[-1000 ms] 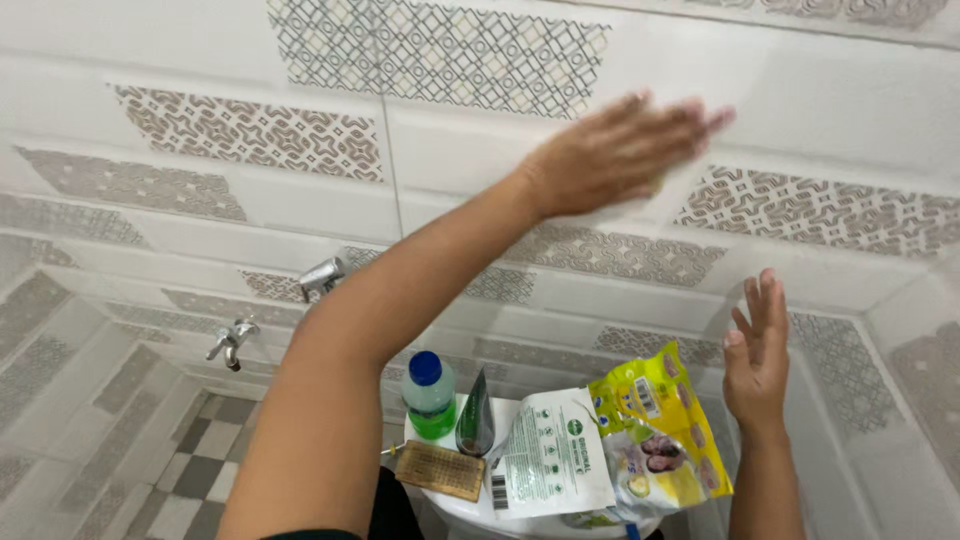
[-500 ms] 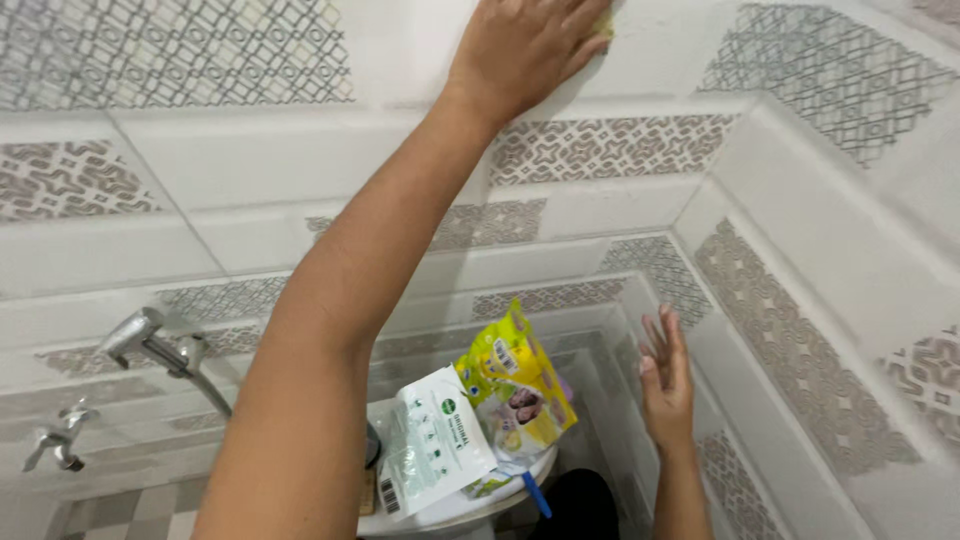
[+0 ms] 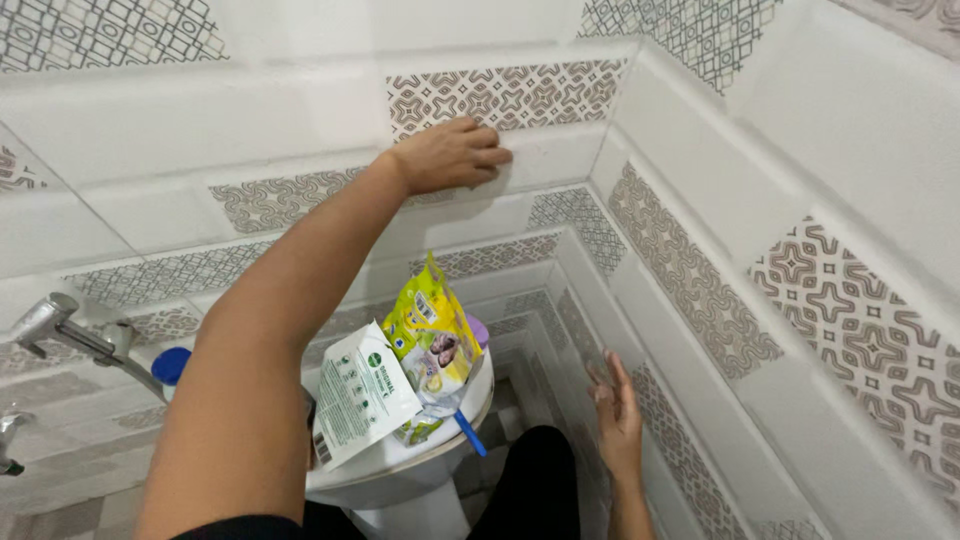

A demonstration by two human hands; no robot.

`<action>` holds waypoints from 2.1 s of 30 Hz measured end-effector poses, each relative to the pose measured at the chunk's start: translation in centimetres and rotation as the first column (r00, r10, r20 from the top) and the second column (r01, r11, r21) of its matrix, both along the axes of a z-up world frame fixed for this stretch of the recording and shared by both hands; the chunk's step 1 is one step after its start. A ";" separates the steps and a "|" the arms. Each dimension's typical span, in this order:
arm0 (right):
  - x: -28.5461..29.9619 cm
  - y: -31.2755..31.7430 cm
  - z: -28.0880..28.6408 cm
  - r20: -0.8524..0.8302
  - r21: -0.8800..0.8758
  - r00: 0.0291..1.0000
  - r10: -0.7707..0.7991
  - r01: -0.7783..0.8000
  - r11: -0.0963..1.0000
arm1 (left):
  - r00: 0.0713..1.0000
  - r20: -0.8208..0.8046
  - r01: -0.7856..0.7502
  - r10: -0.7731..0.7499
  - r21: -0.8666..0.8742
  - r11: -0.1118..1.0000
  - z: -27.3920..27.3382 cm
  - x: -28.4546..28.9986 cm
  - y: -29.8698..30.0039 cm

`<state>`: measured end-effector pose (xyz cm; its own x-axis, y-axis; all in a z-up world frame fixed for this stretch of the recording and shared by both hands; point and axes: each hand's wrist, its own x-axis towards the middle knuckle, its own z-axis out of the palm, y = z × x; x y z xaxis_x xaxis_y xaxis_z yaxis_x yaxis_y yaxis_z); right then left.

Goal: The person cleans the tiled bathroom wall by first applying a liquid cleaner from a bottle onto a sponge and then scrubbing the patterned tiles by hand.

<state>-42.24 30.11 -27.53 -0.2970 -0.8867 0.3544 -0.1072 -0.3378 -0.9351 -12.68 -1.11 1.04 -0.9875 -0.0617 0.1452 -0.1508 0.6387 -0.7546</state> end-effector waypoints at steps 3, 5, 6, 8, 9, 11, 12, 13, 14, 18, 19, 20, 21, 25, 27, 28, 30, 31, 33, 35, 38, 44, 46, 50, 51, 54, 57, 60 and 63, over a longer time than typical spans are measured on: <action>-0.2 -0.2 0.0 0.028 -0.022 1.000 0.007 -0.007 1.000 | 0.989 -0.148 -0.016 0.022 0.039 0.999 0.4 0.0 0.8; -0.2 -0.2 0.2 0.016 -0.035 1.000 0.024 -0.023 0.999 | 0.975 -0.217 -0.017 0.039 0.103 0.995 0.9 0.8 1.2; -0.1 -0.2 0.5 -0.003 -0.034 1.000 0.026 -0.026 0.999 | 0.956 -0.289 -0.012 0.059 0.162 0.987 1.2 1.1 1.3; 0.3 -0.4 1.3 -0.021 -0.029 0.999 0.030 -0.031 0.999 | 0.913 -0.403 0.023 0.062 0.203 0.979 2.4 1.6 1.7; 0.5 -0.5 1.9 -0.033 -0.035 0.999 0.031 -0.032 0.999 | 0.856 -0.512 0.064 0.067 0.235 0.970 2.9 1.8 2.2; 1.0 -0.7 3.4 -0.042 -0.033 0.999 0.030 -0.031 0.999 | 0.802 -0.594 0.105 0.053 0.228 0.968 4.0 2.5 3.5; 1.4 -1.1 4.5 -0.033 -0.021 0.999 0.036 -0.037 0.999 | 0.738 -0.674 0.146 0.033 0.207 0.967 4.9 2.9 4.1; 1.8 -1.4 5.9 -0.025 -0.008 0.999 0.042 -0.042 0.999 | 0.740 -0.672 0.147 0.033 0.209 0.967 5.6 3.4 5.0; 2.1 -2.1 7.4 -0.024 -0.013 0.999 0.039 -0.040 0.999 | 0.720 -0.694 0.161 0.022 0.197 0.967 6.4 3.8 5.8; 4.8 -5.3 15.1 -0.198 -0.111 0.977 0.080 -0.103 0.988 | 0.617 -0.775 0.254 0.141 0.365 0.896 8.2 4.1 8.5; 5.7 -6.5 17.4 -0.253 -0.207 0.960 0.119 -0.173 0.963 | 0.618 -0.774 0.255 0.135 0.360 0.897 8.4 3.8 9.0; 6.6 -7.5 19.8 -0.323 -0.278 0.941 0.101 -0.197 0.940 | 0.581 -0.800 0.264 0.149 0.358 0.896 8.4 3.5 9.3; 7.8 -8.8 22.0 -0.391 -0.345 0.917 0.078 -0.224 0.911 | 0.543 -0.824 0.272 0.163 0.355 0.894 8.4 3.2 9.6; 13.6 -15.2 29.0 -0.606 -0.682 0.707 -0.365 -0.227 0.695 | 0.442 -0.830 0.430 0.339 0.528 0.732 7.9 2.4 9.7; 16.4 -18.1 30.6 -0.637 -0.651 0.723 -0.265 -0.322 0.687 | 0.419 -0.823 0.555 0.384 0.567 0.608 7.6 2.8 10.0; 17.5 -19.3 31.0 -0.662 -0.618 0.730 -0.171 -0.402 0.676 | 0.417 -0.827 0.557 0.377 0.561 0.613 7.8 3.5 10.0; 18.8 -21.1 30.9 -0.679 -0.559 0.714 -0.167 -0.357 0.748 | 0.428 -0.776 0.471 0.464 0.629 0.618 7.9 5.5 10.3; 19.0 -22.0 30.8 -0.697 -0.489 0.700 -0.153 -0.308 0.816 | 0.468 -0.793 0.419 0.391 0.588 0.692 7.9 7.1 10.6; 17.7 -24.2 32.1 -0.565 -0.507 0.815 -0.128 -0.220 0.833 | 0.581 -0.784 0.209 0.220 0.405 0.890 8.5 11.4 11.0; 17.0 -26.7 33.2 -0.422 -0.496 0.902 -0.094 -0.143 0.857 | 0.715 -0.684 -0.050 0.145 0.157 0.986 8.8 16.1 10.9; 18.1 -29.9 31.6 -0.283 -0.785 0.844 -0.456 0.069 0.615 | 0.815 -0.476 -0.402 0.331 -0.051 0.914 7.2 22.2 10.4; 19.1 -33.6 25.8 -0.464 -0.770 0.119 -0.878 -0.544 0.333 | 0.737 -0.217 -0.655 0.640 -0.460 0.599 1.8 30.6 9.5; 14.6 -36.5 27.8 -0.491 -0.839 0.105 -0.865 -0.323 0.438 | 0.756 -0.242 -0.637 0.607 -0.485 0.600 0.7 32.0 8.8; 4.1 -38.2 33.2 -0.433 -0.817 0.501 -0.749 0.134 0.561 | 0.795 -0.273 -0.598 0.542 -0.503 0.624 -0.3 33.0 8.1; 4.0 -38.7 33.2 -0.369 -0.839 0.462 -0.807 0.209 0.503 | 0.797 -0.270 -0.595 0.540 -0.498 0.630 -0.1 33.1 7.9; 6.5 -38.8 26.7 -0.306 -0.834 0.474 -0.826 0.285 0.472 | 0.811 -0.253 -0.572 0.527 -0.531 0.625 -0.8 33.6 7.6; 12.5 -35.8 14.3 -0.553 -0.770 0.526 -0.647 -0.026 0.637 | 0.814 -0.320 -0.580 0.484 -0.486 0.654 -1.9 33.7 6.3; 10.8 -33.7 7.8 -0.666 -0.718 0.074 -0.743 -0.336 0.610 | 0.797 -0.436 -0.045 0.418 0.647 0.761 -3.5 34.8 4.2; 7.2 -35.8 9.6 -0.601 -0.752 0.023 -0.799 -0.355 0.555 | 0.798 -0.125 -0.602 0.589 -0.207 0.771 -5.9 37.4 2.4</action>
<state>-35.01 -5.70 -17.98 0.6393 -0.1731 0.7492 -0.7563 -0.3174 0.5721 24.67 1.29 -4.90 -0.7547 -0.5946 0.2772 -0.4855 0.2221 -0.8456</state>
